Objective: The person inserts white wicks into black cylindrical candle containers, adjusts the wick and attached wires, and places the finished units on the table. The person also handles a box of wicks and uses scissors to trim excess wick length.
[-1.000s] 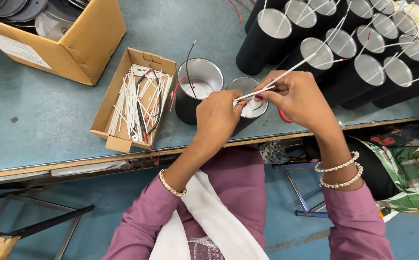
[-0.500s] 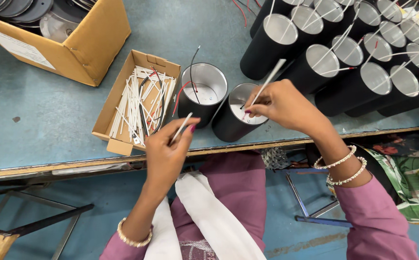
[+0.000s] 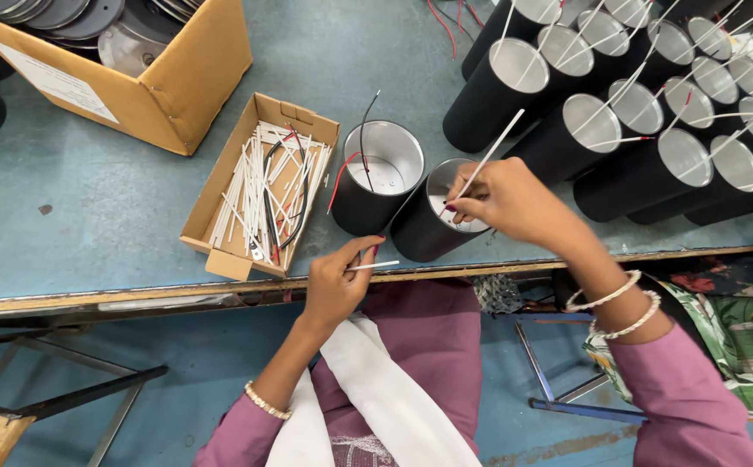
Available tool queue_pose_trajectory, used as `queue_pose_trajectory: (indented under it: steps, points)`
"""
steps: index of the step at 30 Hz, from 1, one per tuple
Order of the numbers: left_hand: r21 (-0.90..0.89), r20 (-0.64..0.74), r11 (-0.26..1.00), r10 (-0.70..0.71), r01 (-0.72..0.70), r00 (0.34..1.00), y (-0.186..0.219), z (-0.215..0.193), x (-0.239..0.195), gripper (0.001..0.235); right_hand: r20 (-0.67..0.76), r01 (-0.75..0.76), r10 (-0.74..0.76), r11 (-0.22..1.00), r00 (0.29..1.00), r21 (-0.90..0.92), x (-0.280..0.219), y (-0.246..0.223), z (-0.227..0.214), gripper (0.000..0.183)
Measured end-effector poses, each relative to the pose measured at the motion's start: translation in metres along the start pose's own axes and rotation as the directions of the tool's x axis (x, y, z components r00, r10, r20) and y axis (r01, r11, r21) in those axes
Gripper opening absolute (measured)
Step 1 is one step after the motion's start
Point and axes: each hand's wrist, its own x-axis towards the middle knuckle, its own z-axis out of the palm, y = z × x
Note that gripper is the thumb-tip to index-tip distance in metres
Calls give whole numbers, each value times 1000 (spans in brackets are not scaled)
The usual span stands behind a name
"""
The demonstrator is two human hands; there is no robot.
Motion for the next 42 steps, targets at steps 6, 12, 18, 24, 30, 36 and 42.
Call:
queue_pose_trajectory:
  steps: [6,12,18,24,30,36,42]
  points:
    - [133,35,990,49,-53,998,-34,17,-1,18,-7,-154,154,986,988,-57,5,4,17,19]
    - [187,68,981,31,-43,997,-38,18,-1,16,242,-24,-50,955,969,296,12,18,-1,16]
    - [243,90,969,21,-42,996,-39,19,-1,18,290,99,-98,995,952,14,17,17,2,14]
    - [242,100,970,3,-27,995,-39,20,-2,17,116,-20,53,963,992,-270,14,7,19,11]
    - [226,89,972,38,-57,995,-39,20,-1,17,139,116,-137,982,981,147,9,3,-6,12]
    - [235,95,971,25,-47,995,-39,19,-2,17,112,-54,28,969,993,242,0,-9,-20,15]
    - [238,88,969,48,-68,995,-39,19,-2,17,-11,-163,162,983,987,-79,2,-13,2,21]
